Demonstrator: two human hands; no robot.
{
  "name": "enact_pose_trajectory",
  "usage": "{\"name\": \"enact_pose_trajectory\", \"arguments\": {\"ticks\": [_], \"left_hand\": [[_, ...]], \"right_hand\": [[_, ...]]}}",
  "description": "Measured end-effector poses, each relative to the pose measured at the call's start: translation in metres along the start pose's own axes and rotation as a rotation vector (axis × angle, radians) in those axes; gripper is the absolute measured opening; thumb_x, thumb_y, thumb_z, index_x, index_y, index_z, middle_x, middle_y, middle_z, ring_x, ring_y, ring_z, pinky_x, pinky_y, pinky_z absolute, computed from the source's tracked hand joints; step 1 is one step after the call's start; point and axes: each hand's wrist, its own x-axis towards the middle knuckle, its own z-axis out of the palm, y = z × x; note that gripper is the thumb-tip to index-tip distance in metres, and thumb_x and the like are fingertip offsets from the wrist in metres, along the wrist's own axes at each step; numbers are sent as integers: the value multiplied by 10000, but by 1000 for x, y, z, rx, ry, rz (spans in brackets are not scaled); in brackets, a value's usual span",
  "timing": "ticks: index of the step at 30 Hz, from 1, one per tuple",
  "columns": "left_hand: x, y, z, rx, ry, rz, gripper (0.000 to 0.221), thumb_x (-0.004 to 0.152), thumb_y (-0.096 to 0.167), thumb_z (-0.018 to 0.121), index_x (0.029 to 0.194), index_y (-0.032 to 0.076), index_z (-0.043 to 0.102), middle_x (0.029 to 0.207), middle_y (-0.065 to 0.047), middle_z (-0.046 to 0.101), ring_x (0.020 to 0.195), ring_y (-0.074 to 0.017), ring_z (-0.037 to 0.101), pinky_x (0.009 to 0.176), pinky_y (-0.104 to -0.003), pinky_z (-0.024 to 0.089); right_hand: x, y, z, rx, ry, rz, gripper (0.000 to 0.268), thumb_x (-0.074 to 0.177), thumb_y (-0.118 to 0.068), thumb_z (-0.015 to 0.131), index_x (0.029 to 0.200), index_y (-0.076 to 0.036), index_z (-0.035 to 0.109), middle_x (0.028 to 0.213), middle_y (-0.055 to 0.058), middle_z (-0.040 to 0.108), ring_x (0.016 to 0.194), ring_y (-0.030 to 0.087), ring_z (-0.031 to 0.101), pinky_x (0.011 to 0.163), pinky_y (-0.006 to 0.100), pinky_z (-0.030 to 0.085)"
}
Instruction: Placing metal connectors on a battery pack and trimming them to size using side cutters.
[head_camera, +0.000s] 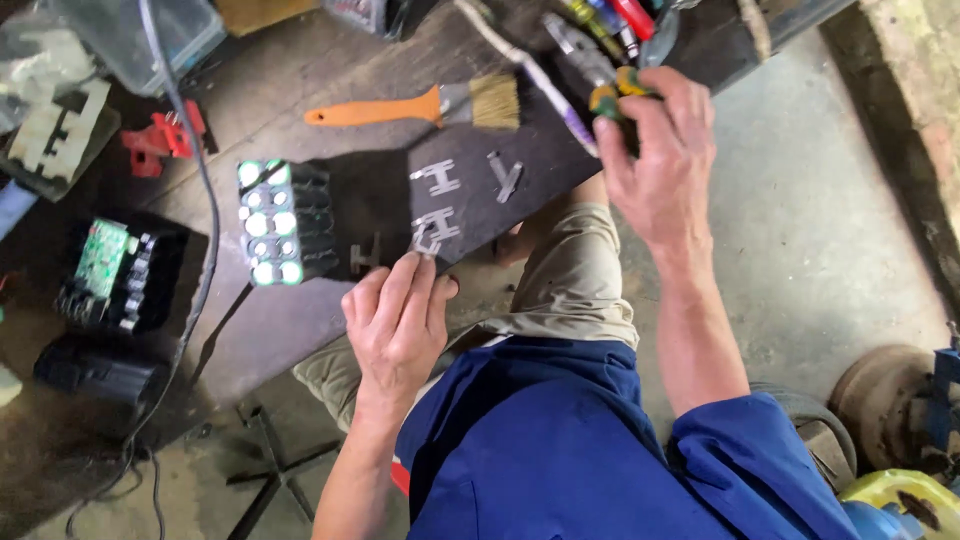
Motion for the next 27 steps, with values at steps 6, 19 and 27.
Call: {"name": "enact_pose_trajectory", "arguments": {"ticks": [6,19,27], "left_hand": [[-8,2,3,9,7,-63,116,1029,184,689,1057,79,728,1228,-116,721,936,-287,634,768,-378,429],[1,12,20,50,156,-156,269,1008,327,674,1111,82,718,1155,-114,713,949,-285,641,850,-351,484],[3,2,13,-219,74,-151,99,965,139,721,1023,60,730,1049,-111,719,898,-301,656,768,-346,519]], "right_hand": [[-16,-31,-10,306,242,243,221,1193,-162,351,1146,46,410,1237,324,550,1019,358,554,818,436,490],[-195,-66,43,1678,-10,636,285,973,-160,612,725,-39,543,938,364,570,677,338,613,622,407,501],[-159,-94,23,976,-381,593,226,988,1,652,784,97,659,846,273,670,877,165,604,779,378,566]]}}
